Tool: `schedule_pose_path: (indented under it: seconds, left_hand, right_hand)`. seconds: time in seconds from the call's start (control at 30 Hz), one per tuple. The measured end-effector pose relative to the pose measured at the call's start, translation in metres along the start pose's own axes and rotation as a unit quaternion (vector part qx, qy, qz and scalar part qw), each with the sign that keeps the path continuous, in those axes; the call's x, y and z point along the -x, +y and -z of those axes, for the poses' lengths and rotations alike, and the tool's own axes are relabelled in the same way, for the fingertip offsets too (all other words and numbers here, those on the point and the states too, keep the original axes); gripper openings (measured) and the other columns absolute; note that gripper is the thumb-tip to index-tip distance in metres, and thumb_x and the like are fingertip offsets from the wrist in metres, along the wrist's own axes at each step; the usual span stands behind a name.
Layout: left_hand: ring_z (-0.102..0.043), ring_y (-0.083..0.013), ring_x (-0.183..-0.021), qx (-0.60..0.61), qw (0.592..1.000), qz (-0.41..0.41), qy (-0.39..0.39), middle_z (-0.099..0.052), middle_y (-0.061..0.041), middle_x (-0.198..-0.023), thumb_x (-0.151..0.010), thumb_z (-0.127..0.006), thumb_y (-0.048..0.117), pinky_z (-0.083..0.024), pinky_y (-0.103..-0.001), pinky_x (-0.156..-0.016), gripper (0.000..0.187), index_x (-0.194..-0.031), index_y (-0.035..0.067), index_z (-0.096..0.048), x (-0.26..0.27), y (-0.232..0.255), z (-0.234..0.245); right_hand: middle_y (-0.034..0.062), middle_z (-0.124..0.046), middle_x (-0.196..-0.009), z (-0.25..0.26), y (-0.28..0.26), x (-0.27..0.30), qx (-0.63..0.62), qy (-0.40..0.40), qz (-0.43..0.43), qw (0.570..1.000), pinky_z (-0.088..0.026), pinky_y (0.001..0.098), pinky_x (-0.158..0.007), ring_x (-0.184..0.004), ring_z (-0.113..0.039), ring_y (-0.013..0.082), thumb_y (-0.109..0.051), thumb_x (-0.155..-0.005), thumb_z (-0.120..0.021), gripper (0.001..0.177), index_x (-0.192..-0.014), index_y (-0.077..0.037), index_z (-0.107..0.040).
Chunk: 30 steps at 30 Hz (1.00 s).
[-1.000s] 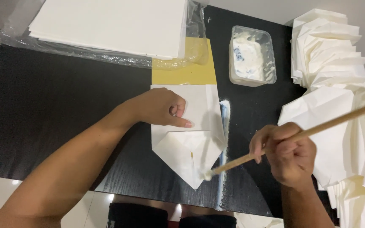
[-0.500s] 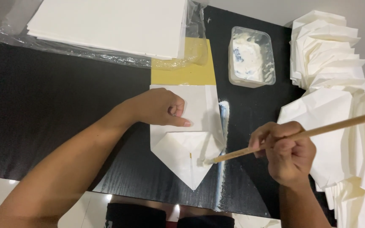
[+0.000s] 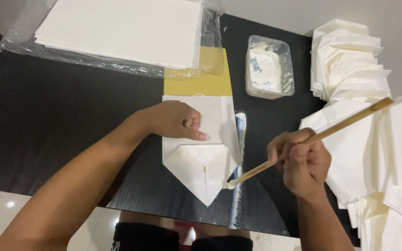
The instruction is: Folding and gluing paper sheets to assemble bags manually.
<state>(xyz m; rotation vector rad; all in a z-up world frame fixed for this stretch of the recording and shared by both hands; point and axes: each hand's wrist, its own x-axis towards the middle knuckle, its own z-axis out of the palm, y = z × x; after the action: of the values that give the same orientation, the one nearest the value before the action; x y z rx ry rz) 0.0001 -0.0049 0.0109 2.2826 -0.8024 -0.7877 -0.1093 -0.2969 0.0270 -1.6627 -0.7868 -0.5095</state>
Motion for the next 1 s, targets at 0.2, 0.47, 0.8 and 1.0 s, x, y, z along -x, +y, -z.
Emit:
schedule_pose_path:
  seconds: [0.2,0.47,0.8,1.0]
  left_hand:
    - [-0.072,-0.0278,-0.081,-0.053,0.998,-0.021,0.003,-0.07,-0.006,-0.074,-0.082,-0.071,0.067,-0.053,-0.039,-0.084,0.063,-0.11,0.01,-0.069,0.007,0.006,-0.004]
    - [-0.074,-0.0312,-0.09,-0.093,0.996,-0.012,0.003,-0.074,-0.008,-0.083,-0.079,-0.07,0.072,-0.05,-0.042,-0.094,0.071,-0.113,0.01,-0.065,0.039,0.021,-0.022]
    - [-0.073,-0.0287,-0.08,-0.128,0.987,-0.089,0.045,-0.072,-0.009,-0.073,-0.073,-0.067,0.083,-0.044,-0.038,-0.092,0.077,-0.108,0.014,-0.059,0.079,0.029,-0.051]
    - [-0.055,-0.0328,-0.125,-0.13,0.989,-0.017,0.07,-0.063,-0.016,-0.127,-0.05,-0.063,0.1,-0.033,-0.044,-0.108,0.13,-0.141,0.01,-0.047,0.134,0.055,-0.08]
  right_hand:
    - [0.0084,-0.059,-0.064,0.033,0.027,-0.004,-0.009,0.164,0.053,0.985,-0.046,0.02,-0.042,-0.043,-0.053,0.0108,-0.033,-0.114,-0.033,0.03,-0.097,-0.01,-0.043]
    - [0.0229,-0.062,-0.105,0.031,0.034,-0.024,0.191,0.249,0.08,0.946,-0.061,0.0348,-0.064,-0.086,-0.069,0.0291,-0.011,-0.115,-0.049,0.021,-0.103,0.004,-0.057]
    - [0.025,-0.067,-0.101,0.025,0.037,-0.013,0.362,0.103,-0.043,0.926,-0.06,0.0492,-0.073,-0.092,-0.07,0.0435,-0.008,-0.103,-0.073,0.017,-0.108,0.008,-0.072]
    - [0.0208,-0.059,-0.13,0.036,0.022,-0.004,0.417,-0.026,-0.165,0.893,-0.034,0.0526,-0.112,-0.13,-0.052,0.0436,-0.003,-0.081,-0.083,0.061,-0.137,0.0,-0.059]
